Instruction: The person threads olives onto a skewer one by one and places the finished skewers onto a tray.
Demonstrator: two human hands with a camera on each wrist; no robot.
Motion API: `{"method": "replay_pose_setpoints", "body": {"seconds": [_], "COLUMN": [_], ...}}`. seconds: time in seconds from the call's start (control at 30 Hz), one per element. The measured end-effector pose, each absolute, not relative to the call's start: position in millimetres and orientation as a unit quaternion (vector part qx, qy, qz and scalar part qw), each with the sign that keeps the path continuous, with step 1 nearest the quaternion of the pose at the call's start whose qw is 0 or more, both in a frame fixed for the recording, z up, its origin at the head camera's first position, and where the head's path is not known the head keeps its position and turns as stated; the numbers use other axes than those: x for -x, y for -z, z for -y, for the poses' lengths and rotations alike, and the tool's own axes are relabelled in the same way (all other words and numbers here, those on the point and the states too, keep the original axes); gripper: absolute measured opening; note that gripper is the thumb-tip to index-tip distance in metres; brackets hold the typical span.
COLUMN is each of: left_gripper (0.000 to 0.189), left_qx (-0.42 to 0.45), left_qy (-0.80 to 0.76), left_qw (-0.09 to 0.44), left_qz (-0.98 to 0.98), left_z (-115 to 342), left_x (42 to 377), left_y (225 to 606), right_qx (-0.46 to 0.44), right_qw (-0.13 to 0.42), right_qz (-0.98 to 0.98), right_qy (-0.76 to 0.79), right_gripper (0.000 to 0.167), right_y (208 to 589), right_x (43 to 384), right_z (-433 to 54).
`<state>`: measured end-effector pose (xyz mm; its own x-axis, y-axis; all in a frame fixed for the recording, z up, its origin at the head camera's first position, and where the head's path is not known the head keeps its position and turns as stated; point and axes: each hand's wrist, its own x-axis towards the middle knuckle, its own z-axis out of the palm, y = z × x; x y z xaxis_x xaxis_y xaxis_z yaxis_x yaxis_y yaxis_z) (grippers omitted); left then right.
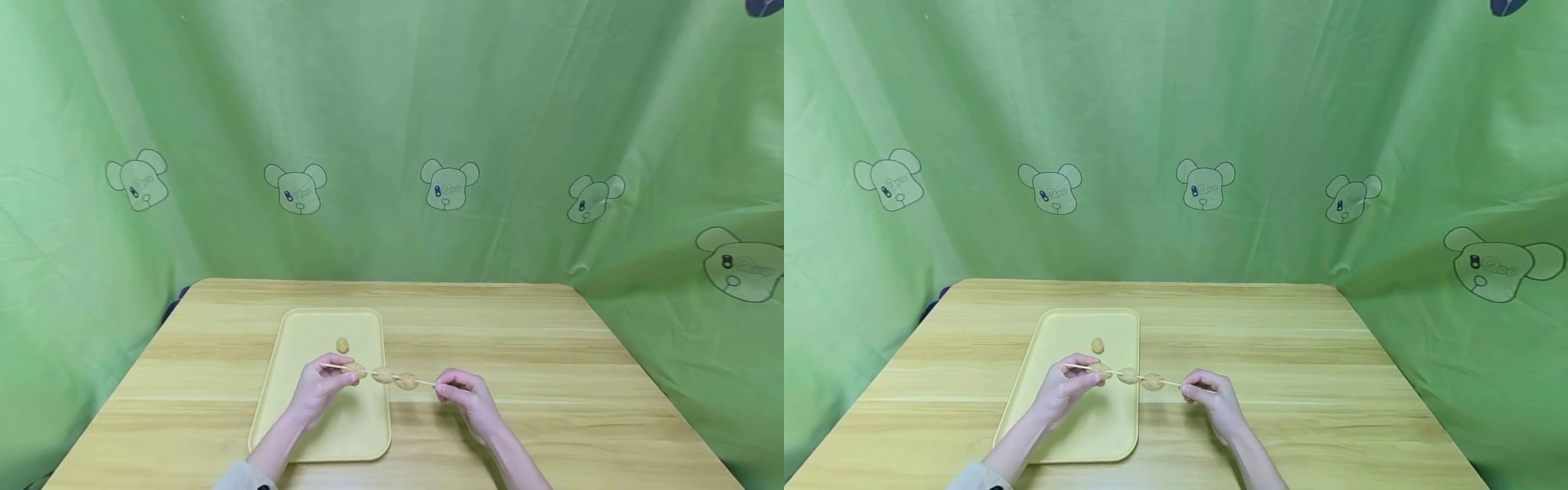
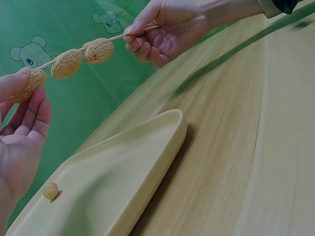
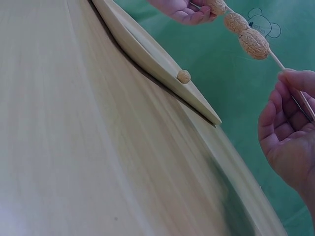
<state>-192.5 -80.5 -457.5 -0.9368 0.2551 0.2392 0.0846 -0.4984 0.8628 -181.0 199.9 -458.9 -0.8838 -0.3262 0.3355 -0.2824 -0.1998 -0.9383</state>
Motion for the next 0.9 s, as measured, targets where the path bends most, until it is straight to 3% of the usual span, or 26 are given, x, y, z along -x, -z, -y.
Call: {"method": "replay_pose_setpoints", "body": {"seconds": [0.9], "left_gripper": [0.029], "left_qx": [-0.159], "left_qy": [-0.830], "left_qw": [0.077], "left_qz": [-0.530], "left_z": [74.3], "left_x": [193.3], "left_y": [459.9], "right_qx": [0.216], "right_qw": [0.031], "right_qz": [-0.677], "right_qy": [0.703], "right_gripper": [0.022], "right_y": [460.5], "right_x": [178.1], "right_z": [-206.4]}}
